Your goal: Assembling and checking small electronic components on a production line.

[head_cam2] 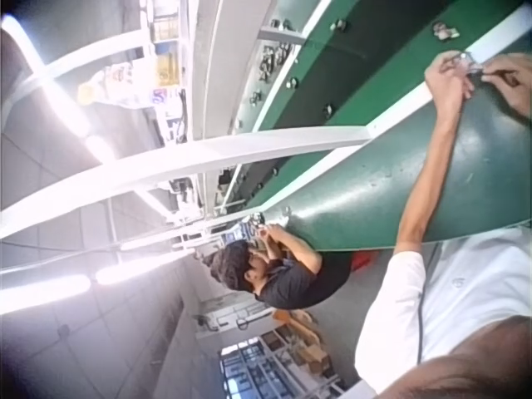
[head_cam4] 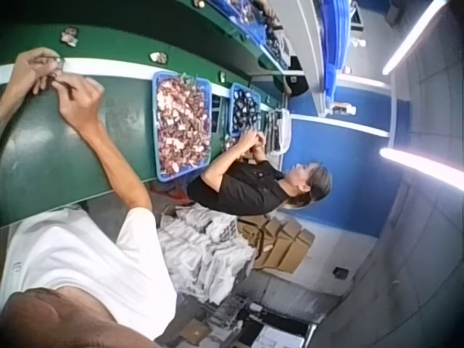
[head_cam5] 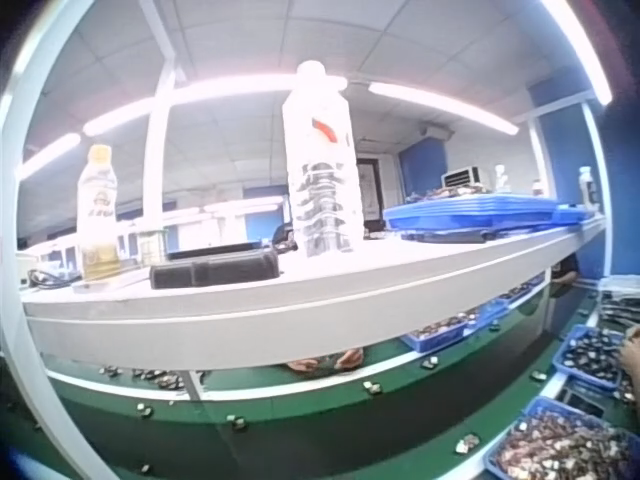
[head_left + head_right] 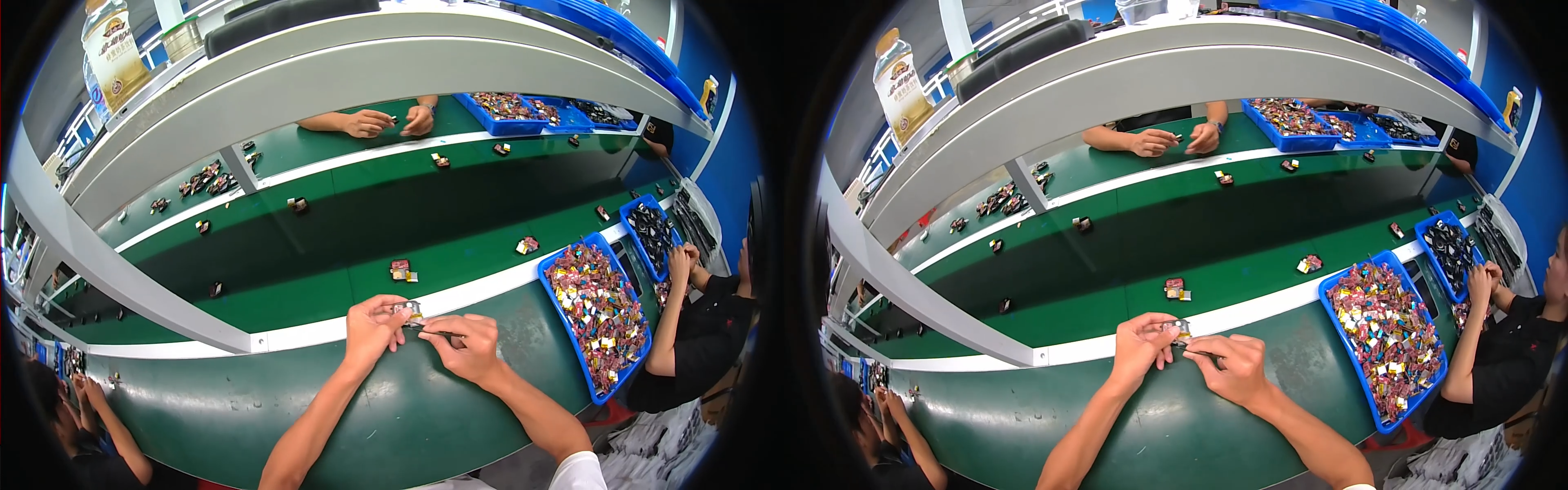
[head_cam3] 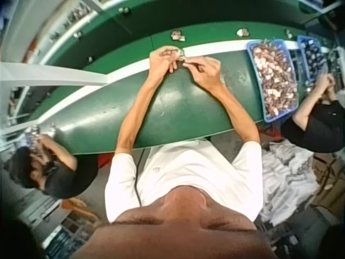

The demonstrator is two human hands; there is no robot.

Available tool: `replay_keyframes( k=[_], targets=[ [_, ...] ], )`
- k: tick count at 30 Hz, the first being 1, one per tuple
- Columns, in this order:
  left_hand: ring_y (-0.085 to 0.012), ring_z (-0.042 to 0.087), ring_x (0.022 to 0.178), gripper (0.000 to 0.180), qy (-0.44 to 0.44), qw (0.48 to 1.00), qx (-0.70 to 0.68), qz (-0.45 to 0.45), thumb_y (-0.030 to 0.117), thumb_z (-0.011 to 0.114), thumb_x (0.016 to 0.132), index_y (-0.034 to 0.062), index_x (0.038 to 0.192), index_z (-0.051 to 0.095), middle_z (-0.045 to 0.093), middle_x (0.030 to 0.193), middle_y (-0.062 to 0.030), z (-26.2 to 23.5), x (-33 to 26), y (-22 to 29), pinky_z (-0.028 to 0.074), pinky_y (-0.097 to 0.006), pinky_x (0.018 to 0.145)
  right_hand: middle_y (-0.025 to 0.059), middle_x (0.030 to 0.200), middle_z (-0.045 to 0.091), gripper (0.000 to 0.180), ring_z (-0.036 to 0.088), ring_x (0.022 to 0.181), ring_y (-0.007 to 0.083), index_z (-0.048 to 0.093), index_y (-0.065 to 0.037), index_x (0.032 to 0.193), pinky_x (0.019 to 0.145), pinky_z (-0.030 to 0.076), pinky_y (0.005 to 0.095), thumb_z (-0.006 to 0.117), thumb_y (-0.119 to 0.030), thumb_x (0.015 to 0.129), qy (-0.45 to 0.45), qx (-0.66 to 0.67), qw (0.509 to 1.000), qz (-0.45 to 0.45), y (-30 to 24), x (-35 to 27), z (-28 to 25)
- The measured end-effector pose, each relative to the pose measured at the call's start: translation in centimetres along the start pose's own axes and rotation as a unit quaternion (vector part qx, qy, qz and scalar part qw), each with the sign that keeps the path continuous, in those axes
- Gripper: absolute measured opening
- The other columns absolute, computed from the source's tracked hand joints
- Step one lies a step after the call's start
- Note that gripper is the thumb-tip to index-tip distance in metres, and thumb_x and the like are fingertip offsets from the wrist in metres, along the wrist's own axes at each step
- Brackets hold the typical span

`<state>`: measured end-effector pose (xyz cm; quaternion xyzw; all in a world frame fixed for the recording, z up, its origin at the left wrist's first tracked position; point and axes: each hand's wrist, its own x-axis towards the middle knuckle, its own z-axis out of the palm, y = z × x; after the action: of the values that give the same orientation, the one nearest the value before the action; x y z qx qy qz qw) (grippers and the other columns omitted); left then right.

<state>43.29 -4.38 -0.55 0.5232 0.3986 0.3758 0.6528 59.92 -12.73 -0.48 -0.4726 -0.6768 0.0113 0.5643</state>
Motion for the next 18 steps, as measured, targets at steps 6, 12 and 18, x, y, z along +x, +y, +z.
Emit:
replay_keyframes(
  k=[6,12,18],
  targets=[
    [-0.0115,0.059,0.05,0.019,0.077,0.996,0.034,0.016,-0.001,0.069,0.089,-0.0107,0.105,0.066,0.066,0.077,-0.0098,-2.3,1.4,1.0,0.041,-0.023,0.039,0.0031,0.084,0.077,0.018,0.043,0.041,0.0088,0.074,-0.008,0.083,0.043,0.036,0.0241,0.084,0.0,0.071,0.056,0.025,0.998,0.024,0.0,0.4,-0.4],
    [-0.012,0.06,0.05,0.02,0.232,0.955,0.156,0.1,0.003,0.069,0.09,-0.0114,0.103,0.067,0.068,0.077,-0.012,-8.4,5.9,1.4,0.044,-0.024,0.039,0.0066,0.089,0.078,0.017,0.041,0.039,0.0059,0.072,-0.004,0.083,0.044,0.036,0.0218,0.083,0.001,0.072,0.053,0.022,0.998,0.036,0.6,0.1,-0.5],
    [-0.0348,0.066,0.066,0.025,0.368,0.764,0.497,0.185,0.019,0.071,0.091,-0.0041,0.101,0.068,0.065,0.089,-0.0174,-10.4,6.7,3.3,0.052,-0.043,0.057,0.0051,0.088,0.078,0.014,0.042,0.04,0.0053,0.075,-0.003,0.084,0.043,0.035,0.0222,0.083,0.001,0.073,0.055,0.022,0.995,0.077,0.9,0.0,-0.7]
  ],
)
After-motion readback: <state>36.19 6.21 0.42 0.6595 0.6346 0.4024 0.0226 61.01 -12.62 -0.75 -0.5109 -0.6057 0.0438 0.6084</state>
